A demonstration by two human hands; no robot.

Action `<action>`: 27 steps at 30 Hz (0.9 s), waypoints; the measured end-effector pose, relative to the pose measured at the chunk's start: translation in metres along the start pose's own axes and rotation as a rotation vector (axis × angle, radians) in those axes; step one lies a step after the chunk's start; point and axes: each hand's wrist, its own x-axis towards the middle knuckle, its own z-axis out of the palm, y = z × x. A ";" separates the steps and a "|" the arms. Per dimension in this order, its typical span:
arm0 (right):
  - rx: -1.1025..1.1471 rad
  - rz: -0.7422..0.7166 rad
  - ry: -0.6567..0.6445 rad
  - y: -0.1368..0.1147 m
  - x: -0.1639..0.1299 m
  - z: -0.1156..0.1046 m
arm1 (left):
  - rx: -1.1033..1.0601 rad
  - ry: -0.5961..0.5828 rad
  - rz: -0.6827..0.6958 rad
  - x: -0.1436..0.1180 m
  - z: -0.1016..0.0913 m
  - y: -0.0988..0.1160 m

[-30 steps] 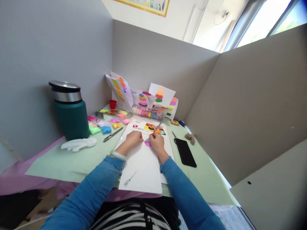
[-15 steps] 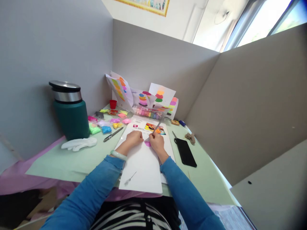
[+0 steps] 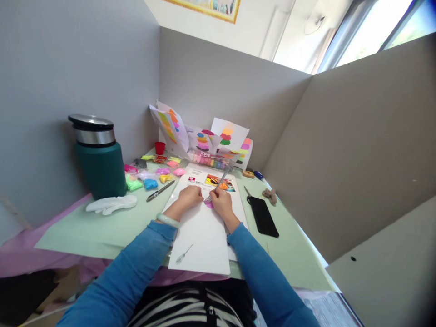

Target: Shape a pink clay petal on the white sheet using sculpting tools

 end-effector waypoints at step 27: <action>-0.076 0.018 0.067 0.022 0.008 -0.009 | -0.006 -0.001 -0.009 0.002 0.002 -0.001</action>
